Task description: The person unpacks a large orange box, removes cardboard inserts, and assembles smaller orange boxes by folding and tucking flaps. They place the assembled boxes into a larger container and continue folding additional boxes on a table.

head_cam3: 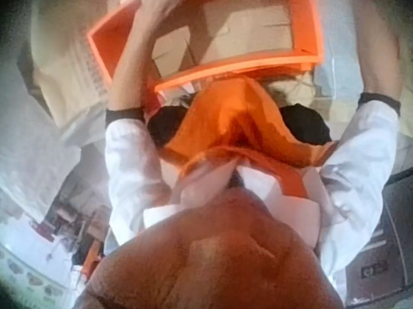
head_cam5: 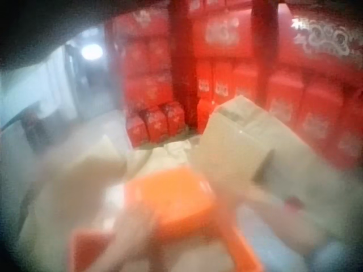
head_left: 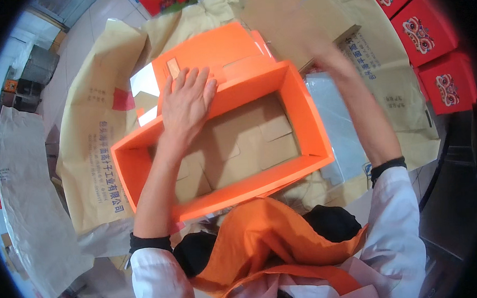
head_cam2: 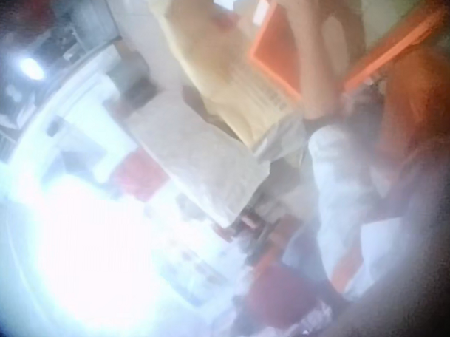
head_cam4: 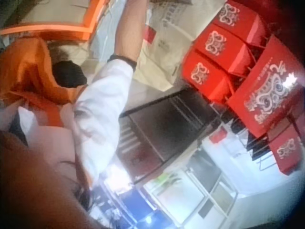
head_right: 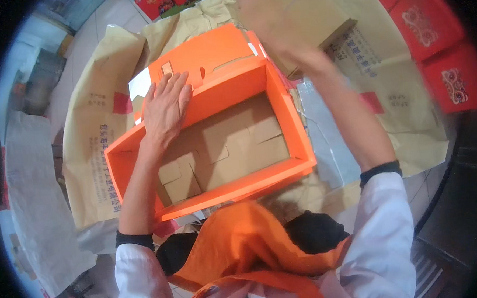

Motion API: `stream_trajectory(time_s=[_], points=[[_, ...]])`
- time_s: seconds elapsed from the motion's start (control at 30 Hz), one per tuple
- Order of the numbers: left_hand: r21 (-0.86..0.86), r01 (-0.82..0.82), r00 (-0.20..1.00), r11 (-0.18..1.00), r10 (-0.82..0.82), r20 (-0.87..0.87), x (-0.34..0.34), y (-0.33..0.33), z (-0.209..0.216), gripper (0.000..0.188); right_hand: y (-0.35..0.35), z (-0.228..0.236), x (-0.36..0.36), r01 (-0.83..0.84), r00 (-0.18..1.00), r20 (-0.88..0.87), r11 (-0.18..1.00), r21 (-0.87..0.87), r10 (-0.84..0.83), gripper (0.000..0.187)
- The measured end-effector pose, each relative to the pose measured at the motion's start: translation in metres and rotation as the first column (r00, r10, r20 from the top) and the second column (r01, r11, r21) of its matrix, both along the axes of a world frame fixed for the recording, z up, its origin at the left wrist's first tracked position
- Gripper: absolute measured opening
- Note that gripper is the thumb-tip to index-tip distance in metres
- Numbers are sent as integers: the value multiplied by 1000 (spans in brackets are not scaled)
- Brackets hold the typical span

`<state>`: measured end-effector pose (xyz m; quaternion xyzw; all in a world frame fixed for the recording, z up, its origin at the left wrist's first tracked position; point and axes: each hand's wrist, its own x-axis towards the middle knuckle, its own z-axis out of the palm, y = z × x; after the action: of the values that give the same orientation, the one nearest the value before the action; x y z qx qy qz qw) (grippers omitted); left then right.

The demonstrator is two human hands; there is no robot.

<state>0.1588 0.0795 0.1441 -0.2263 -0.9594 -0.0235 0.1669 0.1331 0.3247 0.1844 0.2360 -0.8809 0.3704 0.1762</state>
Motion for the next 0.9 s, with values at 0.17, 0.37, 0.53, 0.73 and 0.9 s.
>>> stream_trajectory(time_s=[0.17,0.37,0.53,0.73,0.9], points=[[-24,-5,995,1000,2,-99,-7,-8,-18,37,16,-15,96,-69,998,8,973,221,69,50],[86,-48,997,995,42,71,-1,-11,-8,34,32,-46,150,250,950,313,589,-768,6,41],[57,-29,1000,998,29,5,1,-5,-6,33,115,-187,174,602,741,453,789,-123,-496,51],[43,-47,999,998,46,21,2,-7,-14,30,157,-319,231,568,472,464,662,489,-749,71],[106,9,998,994,-2,-65,2,-4,-7,21,154,-321,209,409,466,492,672,618,-736,72]])
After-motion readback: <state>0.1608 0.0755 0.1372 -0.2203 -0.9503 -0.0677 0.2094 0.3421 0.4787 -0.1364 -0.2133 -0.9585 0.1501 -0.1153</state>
